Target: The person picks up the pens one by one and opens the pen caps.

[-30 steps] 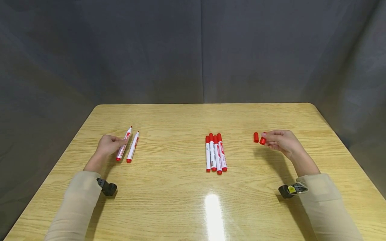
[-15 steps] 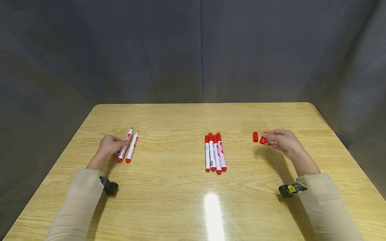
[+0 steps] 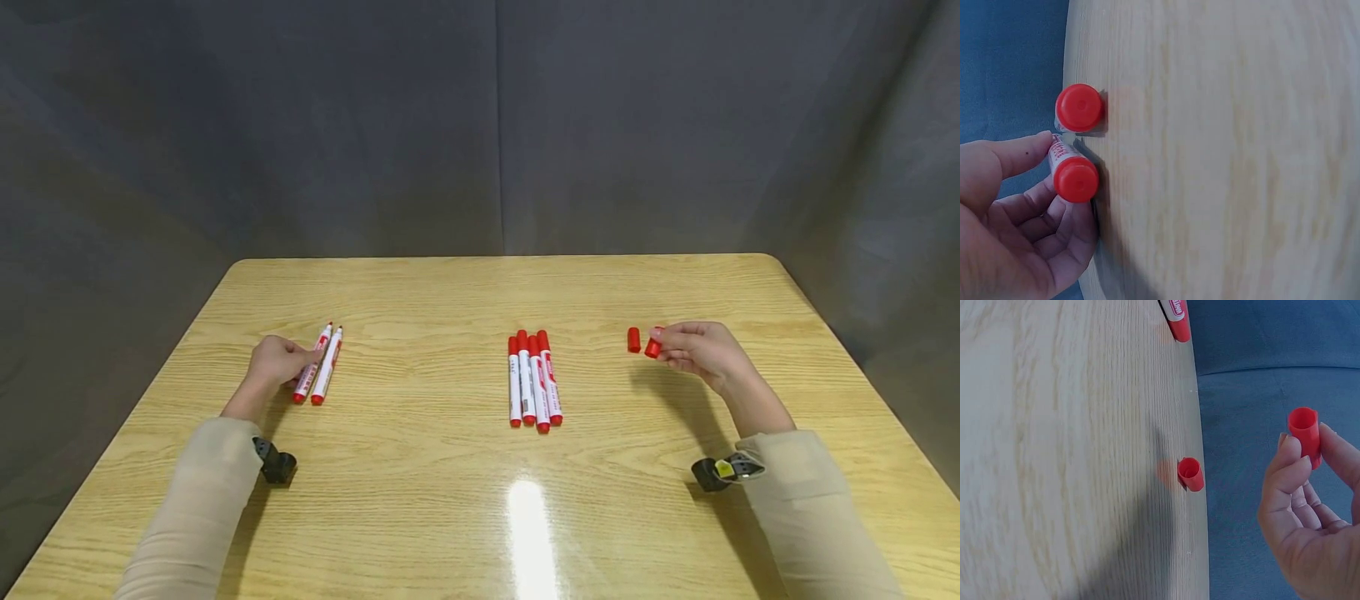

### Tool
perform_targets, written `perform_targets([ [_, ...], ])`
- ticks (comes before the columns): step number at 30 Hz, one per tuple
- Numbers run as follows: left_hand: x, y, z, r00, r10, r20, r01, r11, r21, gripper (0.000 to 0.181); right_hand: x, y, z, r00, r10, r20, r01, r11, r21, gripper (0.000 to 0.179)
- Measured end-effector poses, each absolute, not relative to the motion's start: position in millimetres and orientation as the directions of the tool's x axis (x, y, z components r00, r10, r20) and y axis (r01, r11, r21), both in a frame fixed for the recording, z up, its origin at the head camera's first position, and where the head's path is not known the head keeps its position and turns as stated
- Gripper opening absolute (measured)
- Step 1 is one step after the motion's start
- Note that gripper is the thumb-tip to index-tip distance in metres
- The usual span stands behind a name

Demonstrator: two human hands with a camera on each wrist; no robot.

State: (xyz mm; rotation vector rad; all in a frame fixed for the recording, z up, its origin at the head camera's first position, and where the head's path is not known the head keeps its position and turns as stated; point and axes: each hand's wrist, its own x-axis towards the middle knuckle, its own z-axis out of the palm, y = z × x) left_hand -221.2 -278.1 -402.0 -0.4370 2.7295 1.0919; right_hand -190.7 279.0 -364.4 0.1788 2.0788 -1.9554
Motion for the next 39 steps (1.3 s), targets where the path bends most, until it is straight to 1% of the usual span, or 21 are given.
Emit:
perform_targets([
  [7,-219.8,-273.9,-401.2,-0.96,-0.197,-0.199,-0.277,0.776,0.567,0.035,-190.4,279.6,-363.9,-0.952,-0.094,-0.291,0.285,0.071,-0.956,0.007],
  [12,-220.1,-273.5,-402.4,-0.967,-0.189,-0.172,-0.253,0.797,0.548,0.034,-192.6,281.7,-365.2,-0.951,-0.082,-0.297,0.289,0.092,-0.953,0.009],
  [16,-219.5,-272.3,-401.4,-0.965,-0.195,-0.174,-0.259,0.793,0.552,0.033,-196.1,284.1,-367.0,-0.952,-0.071,-0.296,0.284,0.147,-0.948,0.021],
  [22,-219.2,-272.2,-401.9,-0.964,-0.198,-0.177,-0.264,0.79,0.554,0.035,-202.1,286.7,-369.5,-0.956,-0.064,-0.286,0.271,0.18,-0.946,0.026],
  [27,-218.0,-272.8,-401.7,-0.963,-0.201,-0.18,-0.269,0.785,0.559,0.037,-208.0,289.1,-371.9,-0.953,-0.038,-0.302,0.286,0.229,-0.931,0.038],
  [29,-217.8,-272.9,-401.8,-0.961,-0.21,-0.18,-0.276,0.778,0.565,0.037,-210.4,290.1,-372.8,-0.948,-0.023,-0.318,0.305,0.232,-0.924,0.036],
  [34,-216.5,-272.3,-401.9,-0.961,-0.221,-0.169,-0.278,0.756,0.592,0.039,-216.2,292.9,-375.6,-0.94,-0.015,-0.34,0.329,0.206,-0.921,0.013],
  [39,-213.7,-270.4,-397.9,-0.973,-0.194,-0.123,-0.228,0.754,0.616,0.037,-220.7,294.6,-376.5,-0.94,-0.018,-0.342,0.332,0.191,-0.924,0.012],
])
